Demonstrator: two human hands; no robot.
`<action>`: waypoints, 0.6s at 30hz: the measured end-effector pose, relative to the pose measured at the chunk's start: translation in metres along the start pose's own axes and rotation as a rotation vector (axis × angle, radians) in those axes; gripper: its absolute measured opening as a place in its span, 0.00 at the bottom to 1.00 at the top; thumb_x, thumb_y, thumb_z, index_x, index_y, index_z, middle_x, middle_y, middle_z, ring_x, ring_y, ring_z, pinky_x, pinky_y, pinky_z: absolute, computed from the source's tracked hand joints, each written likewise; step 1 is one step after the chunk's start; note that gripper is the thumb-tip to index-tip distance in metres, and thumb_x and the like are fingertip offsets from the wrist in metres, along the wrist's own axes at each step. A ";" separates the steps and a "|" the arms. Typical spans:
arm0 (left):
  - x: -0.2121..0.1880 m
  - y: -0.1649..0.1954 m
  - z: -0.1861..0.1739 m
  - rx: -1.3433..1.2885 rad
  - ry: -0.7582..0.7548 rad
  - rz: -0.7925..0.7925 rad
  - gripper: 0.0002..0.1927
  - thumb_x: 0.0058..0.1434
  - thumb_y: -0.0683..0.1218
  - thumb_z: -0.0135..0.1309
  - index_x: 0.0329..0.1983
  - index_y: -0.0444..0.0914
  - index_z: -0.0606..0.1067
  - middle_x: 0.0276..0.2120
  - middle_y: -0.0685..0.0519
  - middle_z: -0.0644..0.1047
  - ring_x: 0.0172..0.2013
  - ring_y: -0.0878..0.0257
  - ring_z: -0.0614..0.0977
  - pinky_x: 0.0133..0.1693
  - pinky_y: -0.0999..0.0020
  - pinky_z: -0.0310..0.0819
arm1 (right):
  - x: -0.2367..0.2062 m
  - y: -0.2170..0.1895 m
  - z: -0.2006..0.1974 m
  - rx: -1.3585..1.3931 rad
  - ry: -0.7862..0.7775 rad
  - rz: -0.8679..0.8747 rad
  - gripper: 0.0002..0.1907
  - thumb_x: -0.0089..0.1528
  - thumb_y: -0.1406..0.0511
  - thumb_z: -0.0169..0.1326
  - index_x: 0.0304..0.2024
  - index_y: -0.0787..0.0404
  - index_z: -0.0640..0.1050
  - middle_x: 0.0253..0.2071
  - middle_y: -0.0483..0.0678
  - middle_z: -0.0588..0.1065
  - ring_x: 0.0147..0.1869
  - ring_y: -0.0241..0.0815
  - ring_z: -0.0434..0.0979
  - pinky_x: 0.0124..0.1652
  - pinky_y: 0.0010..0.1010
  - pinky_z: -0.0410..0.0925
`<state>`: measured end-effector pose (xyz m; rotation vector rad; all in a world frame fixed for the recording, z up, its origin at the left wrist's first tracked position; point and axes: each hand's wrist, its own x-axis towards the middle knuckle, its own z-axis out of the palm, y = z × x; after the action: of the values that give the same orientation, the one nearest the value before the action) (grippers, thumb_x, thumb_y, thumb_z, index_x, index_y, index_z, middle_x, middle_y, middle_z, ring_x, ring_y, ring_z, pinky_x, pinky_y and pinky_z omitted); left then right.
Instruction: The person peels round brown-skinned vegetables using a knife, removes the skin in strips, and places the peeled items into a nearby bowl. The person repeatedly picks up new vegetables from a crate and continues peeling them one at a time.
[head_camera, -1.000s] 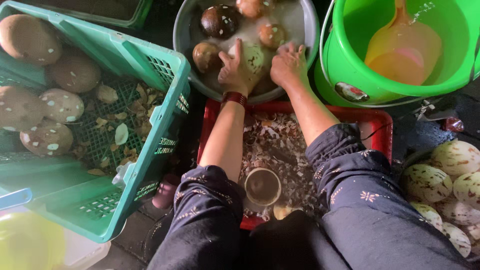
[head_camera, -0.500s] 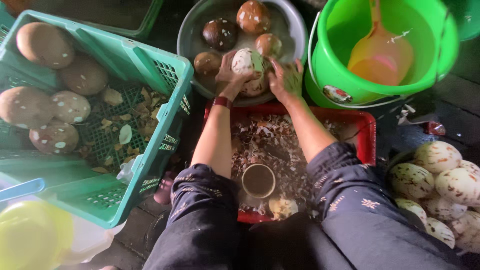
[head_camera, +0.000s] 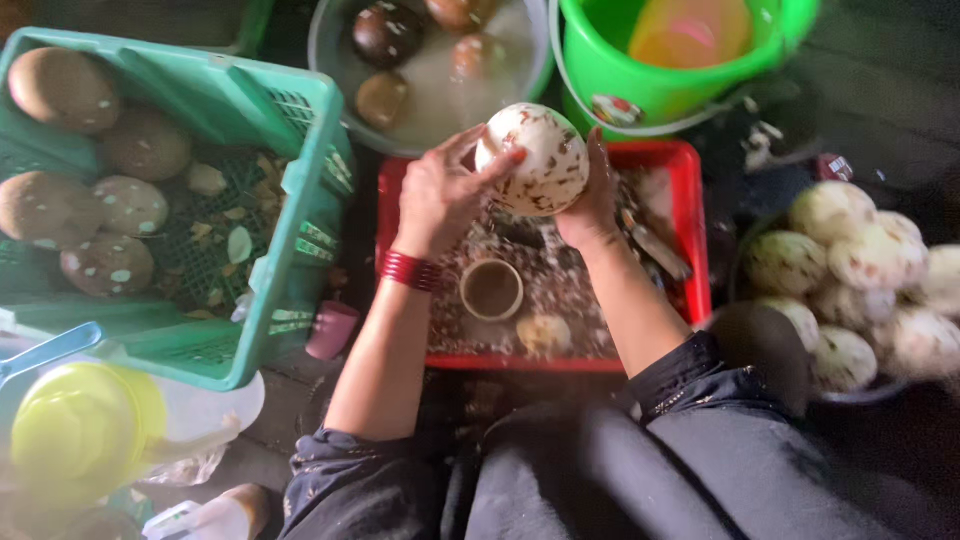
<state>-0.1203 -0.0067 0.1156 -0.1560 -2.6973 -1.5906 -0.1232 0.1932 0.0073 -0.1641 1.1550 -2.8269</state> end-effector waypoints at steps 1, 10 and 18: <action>-0.004 0.000 -0.001 -0.085 -0.017 -0.148 0.41 0.54 0.65 0.62 0.65 0.37 0.75 0.49 0.48 0.84 0.42 0.57 0.87 0.46 0.64 0.80 | -0.010 -0.003 -0.001 0.139 0.034 0.081 0.42 0.71 0.38 0.29 0.72 0.61 0.65 0.70 0.53 0.69 0.74 0.53 0.69 0.68 0.53 0.68; -0.033 -0.029 0.082 -0.950 -0.004 -0.114 0.39 0.64 0.60 0.59 0.71 0.33 0.66 0.64 0.44 0.72 0.64 0.54 0.73 0.64 0.59 0.66 | -0.062 -0.055 0.019 -0.199 0.121 0.504 0.53 0.48 0.29 0.45 0.70 0.46 0.62 0.70 0.55 0.62 0.71 0.65 0.65 0.57 0.72 0.70; -0.054 0.006 0.048 -0.792 -0.340 -0.135 0.43 0.66 0.62 0.51 0.79 0.45 0.50 0.79 0.50 0.52 0.76 0.55 0.54 0.64 0.46 0.44 | -0.098 -0.113 0.021 -0.219 0.012 0.194 0.48 0.56 0.35 0.56 0.70 0.52 0.65 0.66 0.53 0.71 0.68 0.61 0.72 0.51 0.67 0.68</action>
<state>-0.0635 0.0340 0.0944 -0.2649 -2.1158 -2.8076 -0.0278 0.2705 0.0954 -0.0450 1.3995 -2.5353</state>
